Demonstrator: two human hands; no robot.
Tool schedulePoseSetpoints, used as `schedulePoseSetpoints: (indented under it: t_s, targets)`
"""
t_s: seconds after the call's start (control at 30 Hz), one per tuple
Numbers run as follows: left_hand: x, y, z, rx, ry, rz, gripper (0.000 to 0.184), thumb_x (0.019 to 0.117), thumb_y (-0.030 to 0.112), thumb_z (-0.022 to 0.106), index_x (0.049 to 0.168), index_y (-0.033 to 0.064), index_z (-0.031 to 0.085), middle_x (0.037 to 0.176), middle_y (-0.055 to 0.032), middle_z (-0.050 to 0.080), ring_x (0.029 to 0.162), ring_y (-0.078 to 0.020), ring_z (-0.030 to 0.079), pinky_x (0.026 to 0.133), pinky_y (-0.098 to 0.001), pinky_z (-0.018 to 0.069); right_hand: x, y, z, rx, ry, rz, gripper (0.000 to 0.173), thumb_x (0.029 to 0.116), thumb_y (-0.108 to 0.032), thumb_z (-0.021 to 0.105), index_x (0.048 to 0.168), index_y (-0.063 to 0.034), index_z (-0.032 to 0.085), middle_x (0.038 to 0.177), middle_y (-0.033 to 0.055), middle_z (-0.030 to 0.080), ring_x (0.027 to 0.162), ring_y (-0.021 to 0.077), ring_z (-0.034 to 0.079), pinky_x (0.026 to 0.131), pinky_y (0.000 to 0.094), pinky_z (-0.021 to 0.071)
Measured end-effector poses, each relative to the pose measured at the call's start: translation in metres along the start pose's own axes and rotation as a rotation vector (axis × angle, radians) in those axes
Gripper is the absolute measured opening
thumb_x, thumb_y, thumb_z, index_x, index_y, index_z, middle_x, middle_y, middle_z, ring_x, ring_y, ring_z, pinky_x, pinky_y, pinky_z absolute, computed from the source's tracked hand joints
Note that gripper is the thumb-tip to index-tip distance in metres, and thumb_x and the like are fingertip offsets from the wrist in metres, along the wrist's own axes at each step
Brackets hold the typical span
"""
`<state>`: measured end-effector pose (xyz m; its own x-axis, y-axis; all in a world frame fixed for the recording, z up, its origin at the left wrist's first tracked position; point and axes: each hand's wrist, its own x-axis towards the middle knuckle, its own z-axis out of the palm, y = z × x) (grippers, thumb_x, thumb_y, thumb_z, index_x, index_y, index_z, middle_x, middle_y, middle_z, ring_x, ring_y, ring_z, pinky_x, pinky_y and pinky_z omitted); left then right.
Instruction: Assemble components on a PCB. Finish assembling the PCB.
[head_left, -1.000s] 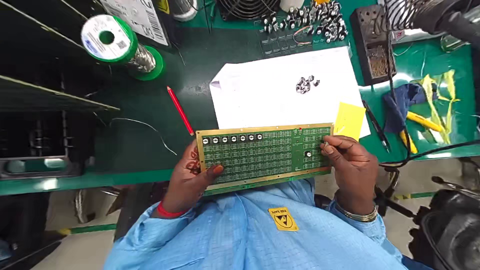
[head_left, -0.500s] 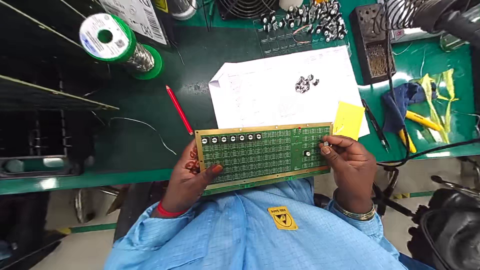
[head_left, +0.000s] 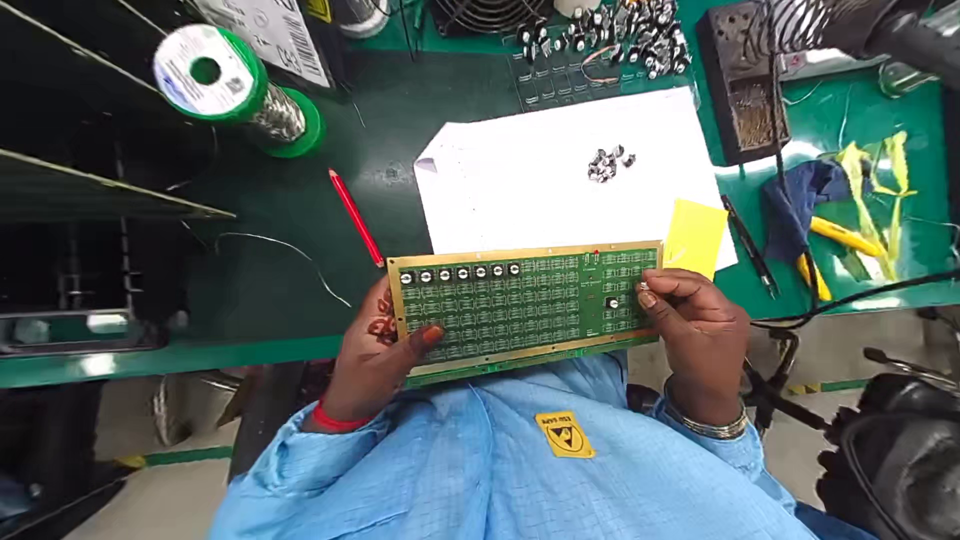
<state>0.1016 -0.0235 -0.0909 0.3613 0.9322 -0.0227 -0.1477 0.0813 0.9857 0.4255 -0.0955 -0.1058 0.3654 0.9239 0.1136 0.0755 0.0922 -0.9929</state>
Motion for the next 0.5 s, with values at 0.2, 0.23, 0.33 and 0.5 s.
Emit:
schedulePoseSetpoints:
  t_s: [0.2,0.23,0.33,0.5]
  targets:
    - [0.0008,0.0006,0.0003,-0.006,0.006,-0.001,0.061,0.0917,0.016,0.074,0.143,0.0116,0.041,0.123,0.0125,0.069,0.11,-0.0055,0.068,0.096,-0.0253,0.0585,0.0025,-0.0011,-0.0002,0.008,0.005,0.017,0.02,0.0895,0.002,0.071,0.109,-0.0021,0.074,0.107,0.0025,0.073,0.089,0.0095,0.071,0.08,0.0266,0.0629]
    - [0.001,0.0005,0.0004,-0.009,0.006,0.001,0.06,0.0918,0.017,0.074,0.143,0.0125,0.042,0.123,0.0125,0.069,0.109,-0.0056,0.069,0.096,-0.0253,0.0586,0.0024,-0.0006,-0.0005,0.006,0.01,0.018,0.02,0.0894,0.002,0.071,0.109,-0.0025,0.074,0.109,0.0032,0.073,0.091,0.0102,0.071,0.08,0.0271,0.0628]
    - [-0.0001,0.0012,0.0,0.033,-0.004,0.013,0.06,0.0916,0.019,0.074,0.142,0.014,0.042,0.124,0.0138,0.069,0.11,-0.0046,0.068,0.097,-0.0243,0.0579,-0.0008,-0.0021,-0.0012,0.001,0.013,0.026,0.022,0.0881,0.003,0.072,0.108,-0.0042,0.074,0.116,0.0031,0.071,0.099,0.0108,0.07,0.084,0.0276,0.0622]
    - [0.0015,0.0029,0.0017,0.072,-0.017,0.027,0.061,0.0915,0.02,0.074,0.143,0.0152,0.042,0.125,0.0151,0.068,0.112,-0.004,0.067,0.098,-0.024,0.0567,-0.0052,-0.0041,-0.0006,0.035,0.022,0.009,0.024,0.0854,0.007,0.073,0.107,-0.001,0.074,0.113,0.0032,0.071,0.097,0.0094,0.07,0.084,0.0266,0.0621]
